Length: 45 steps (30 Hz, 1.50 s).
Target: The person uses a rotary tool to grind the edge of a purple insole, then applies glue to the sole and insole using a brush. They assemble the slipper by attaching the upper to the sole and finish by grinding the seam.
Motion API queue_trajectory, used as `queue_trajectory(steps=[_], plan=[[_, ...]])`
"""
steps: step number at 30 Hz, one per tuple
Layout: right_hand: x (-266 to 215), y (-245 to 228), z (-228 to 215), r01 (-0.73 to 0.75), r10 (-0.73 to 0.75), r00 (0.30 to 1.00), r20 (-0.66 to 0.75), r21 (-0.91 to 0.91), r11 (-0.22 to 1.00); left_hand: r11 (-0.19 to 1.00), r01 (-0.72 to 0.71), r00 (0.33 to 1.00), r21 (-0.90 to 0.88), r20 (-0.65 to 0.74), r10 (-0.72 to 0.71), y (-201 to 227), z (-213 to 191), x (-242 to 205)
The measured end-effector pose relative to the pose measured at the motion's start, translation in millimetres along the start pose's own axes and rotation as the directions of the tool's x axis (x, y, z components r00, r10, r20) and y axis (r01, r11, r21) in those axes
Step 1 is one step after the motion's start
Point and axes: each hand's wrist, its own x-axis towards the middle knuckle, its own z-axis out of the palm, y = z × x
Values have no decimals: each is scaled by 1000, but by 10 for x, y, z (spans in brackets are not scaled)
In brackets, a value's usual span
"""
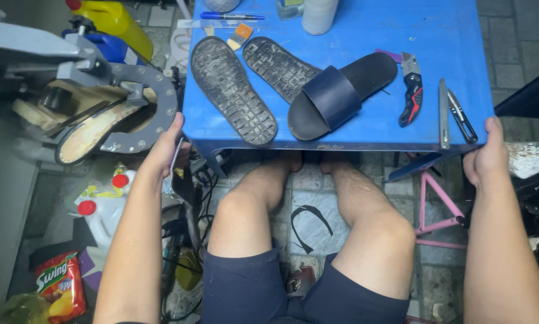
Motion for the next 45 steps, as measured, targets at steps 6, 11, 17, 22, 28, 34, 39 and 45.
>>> queue_trajectory(steps=[6, 11, 17, 22, 28, 34, 39, 45], plan=[[-24, -242, 150, -103, 105, 994, -30, 51, 993, 991, -78, 995, 108, 67, 71, 78, -62, 34], [-96, -419, 309, -117, 116, 989, -94, 0, 993, 993, -14, 1000, 121, 9, 13, 170, -101, -61], [-95, -588, 401, -192, 190, 975, -113, -6, 981, 990, 104, 993, 94, -66, -98, 240, -105, -185], [-59, -627, 428, -262, 241, 950, -198, -90, 961, 983, 64, 992, 169, -117, -45, 327, -62, -253], [-53, -556, 311, -363, 291, 903, -316, -198, 911, 988, 120, 990, 102, -93, -110, 349, -35, -326], [-59, -530, 247, -338, 253, 914, -316, -253, 906, 983, 111, 988, 147, -126, -93, 360, -14, -300], [-227, -1002, 619, 32, -405, 907, -116, -939, 342, 850, -182, 916, 494, -230, 329, 732, 86, -768], [-435, -1434, 1874, 350, -297, 933, 202, -701, 622, 687, -83, 820, 722, -342, 459, 1698, 698, -1564]])
